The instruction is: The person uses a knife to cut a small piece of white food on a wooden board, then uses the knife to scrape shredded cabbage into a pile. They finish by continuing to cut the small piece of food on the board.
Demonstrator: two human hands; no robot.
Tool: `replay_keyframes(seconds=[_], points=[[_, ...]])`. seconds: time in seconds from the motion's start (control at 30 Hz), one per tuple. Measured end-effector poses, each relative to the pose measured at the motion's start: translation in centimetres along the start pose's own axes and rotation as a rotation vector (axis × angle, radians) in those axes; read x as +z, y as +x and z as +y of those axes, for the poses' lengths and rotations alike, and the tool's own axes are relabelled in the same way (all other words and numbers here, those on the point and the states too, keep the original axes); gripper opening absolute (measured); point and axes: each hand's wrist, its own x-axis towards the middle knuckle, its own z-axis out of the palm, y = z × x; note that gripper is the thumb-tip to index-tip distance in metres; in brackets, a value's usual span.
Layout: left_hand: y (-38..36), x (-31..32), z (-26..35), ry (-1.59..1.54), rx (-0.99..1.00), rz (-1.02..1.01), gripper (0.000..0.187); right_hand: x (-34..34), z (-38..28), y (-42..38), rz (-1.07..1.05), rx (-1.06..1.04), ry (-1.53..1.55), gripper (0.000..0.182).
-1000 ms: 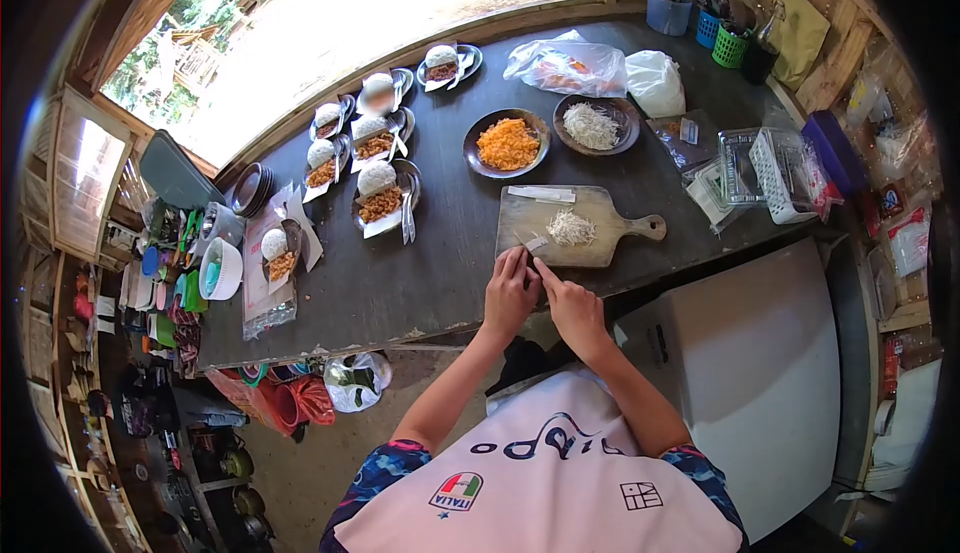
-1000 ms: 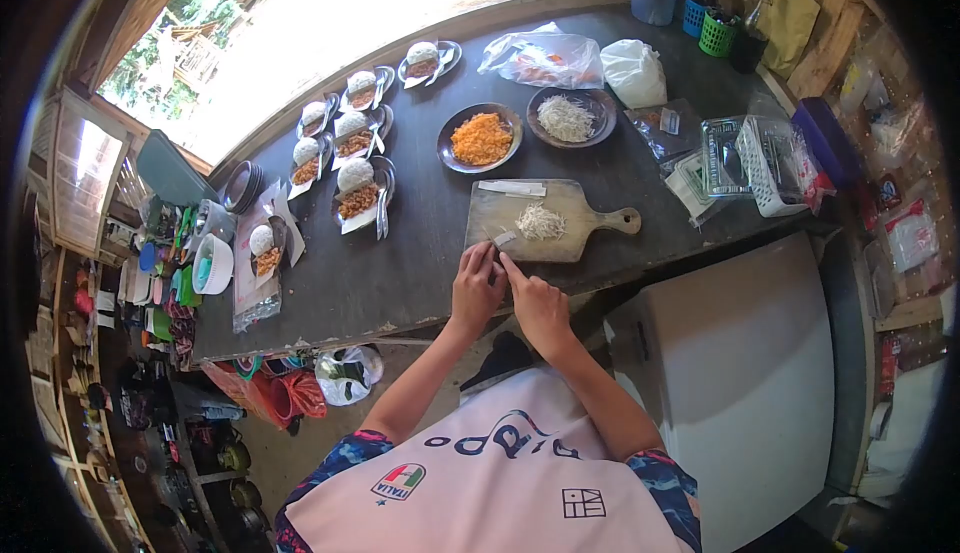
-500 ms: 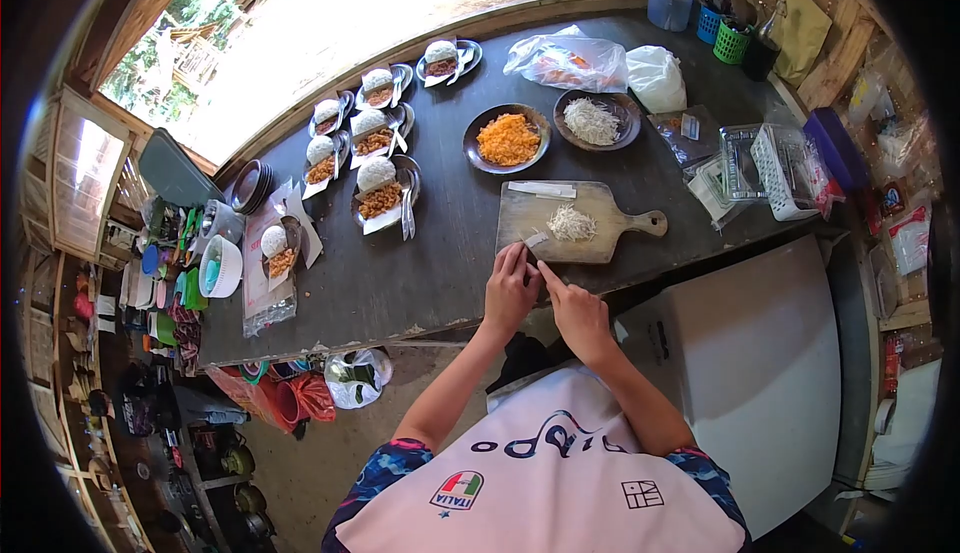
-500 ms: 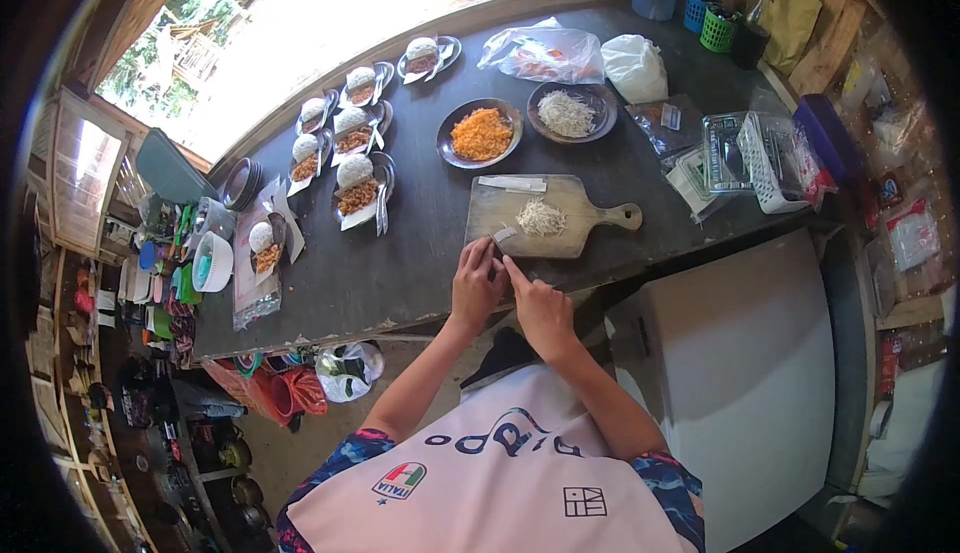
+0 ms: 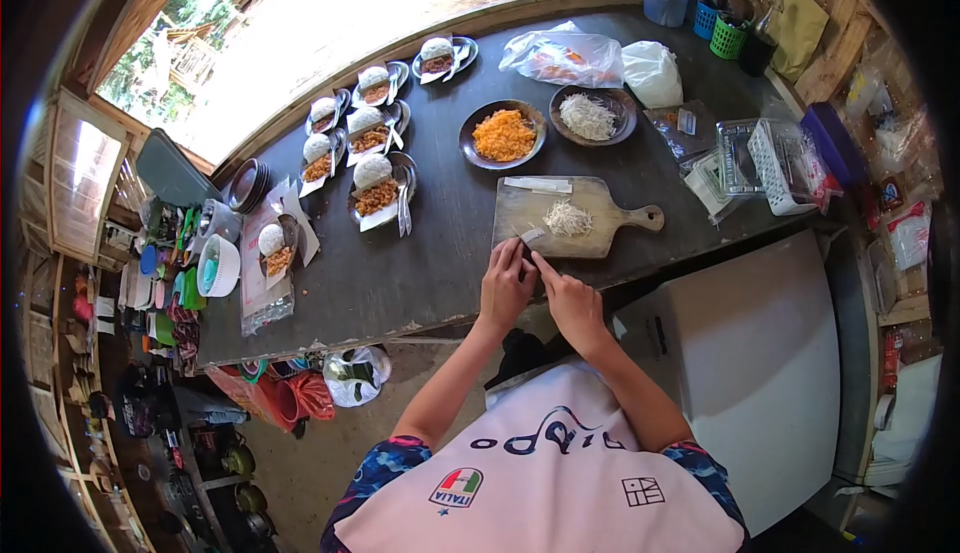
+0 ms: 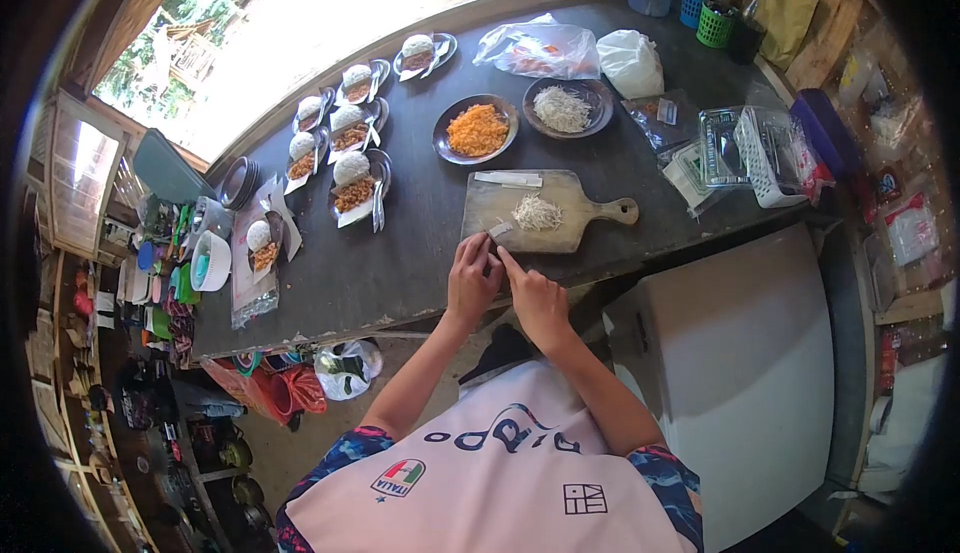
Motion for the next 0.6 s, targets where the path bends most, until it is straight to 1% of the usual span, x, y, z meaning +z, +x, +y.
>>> replay_keyframes(seconds=[0.2,0.3,0.47,0.6], points=[[0.0,-0.4,-0.3,0.012,0.005,-0.038,0.036,-0.9,-0.3,-0.6,-0.082,0.037,-0.006,0.049],[0.1,-0.5,-0.4,0.007,0.014,-0.045,0.035,-0.2,0.0,-0.1,-0.038,0.019,0.005,0.049],[-0.1,-0.5,-0.8,0.046,0.026,-0.074,0.039,-0.7,-0.5,0.0,-0.061,0.017,-0.013,0.050],[-0.1,-0.2,-0.6,0.029,0.027,-0.028,0.034,-1.2,-0.5,-0.8,-0.078,0.045,-0.018,0.050]])
